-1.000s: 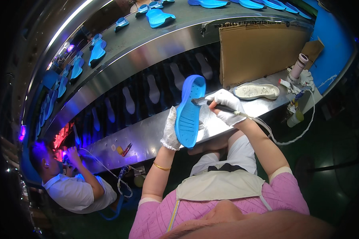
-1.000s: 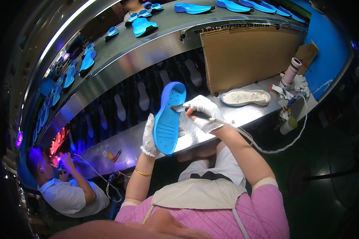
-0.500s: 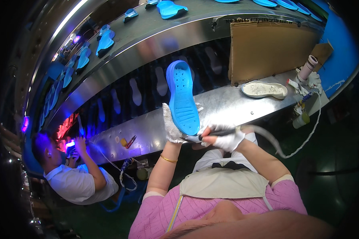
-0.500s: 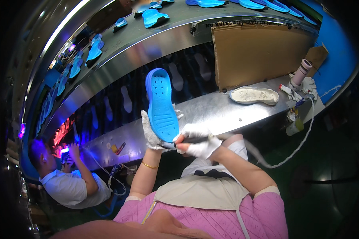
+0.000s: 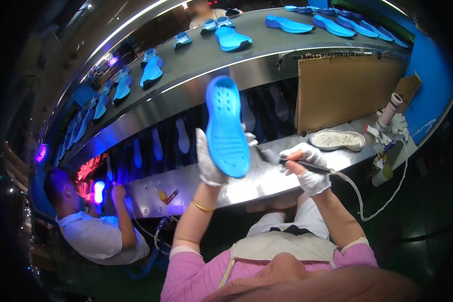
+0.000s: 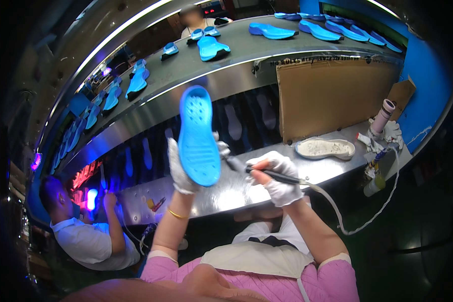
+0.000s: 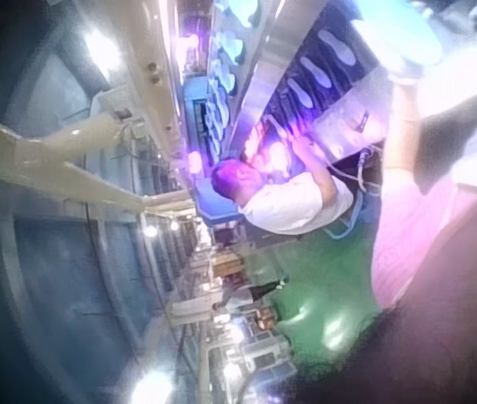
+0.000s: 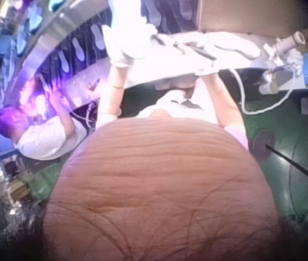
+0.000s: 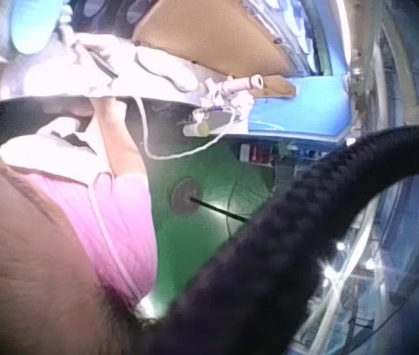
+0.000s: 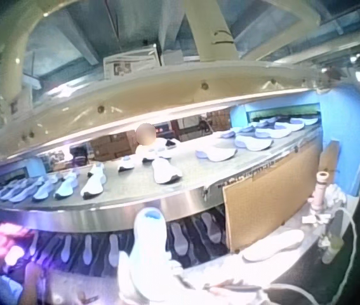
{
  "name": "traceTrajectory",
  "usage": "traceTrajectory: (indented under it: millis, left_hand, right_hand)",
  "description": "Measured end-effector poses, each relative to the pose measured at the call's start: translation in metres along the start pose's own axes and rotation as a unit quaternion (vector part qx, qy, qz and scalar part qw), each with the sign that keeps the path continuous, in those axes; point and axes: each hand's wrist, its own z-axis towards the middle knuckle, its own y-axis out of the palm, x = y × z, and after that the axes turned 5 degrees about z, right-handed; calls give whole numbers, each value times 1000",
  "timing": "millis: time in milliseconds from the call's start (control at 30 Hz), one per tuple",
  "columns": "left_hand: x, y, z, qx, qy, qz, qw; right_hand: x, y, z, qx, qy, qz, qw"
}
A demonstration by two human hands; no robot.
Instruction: The person takes shoe soles, applies adhesive to their surfaces using a handheld brush applicator, and places the soles onto a conveyor belt.
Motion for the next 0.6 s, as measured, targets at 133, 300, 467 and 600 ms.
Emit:
traceTrajectory:
  millis: [133,300,467,600]
  left_hand:
    - [75,31,68,-25,-31,-119,992]
    - [123,5,154,108,130,-136,976]
    - [140,-70,160,-135,180,623,749]
    - [144,4,131,133,289,749,581]
  right_hand:
    - [-3,-15,0,53,-13,42,998]
    - [14,-7,-3,26,43,36,998]
    - [16,-11,-4,10,57,-6,998]
    - [25,-27,-2,42,75,-33,996]
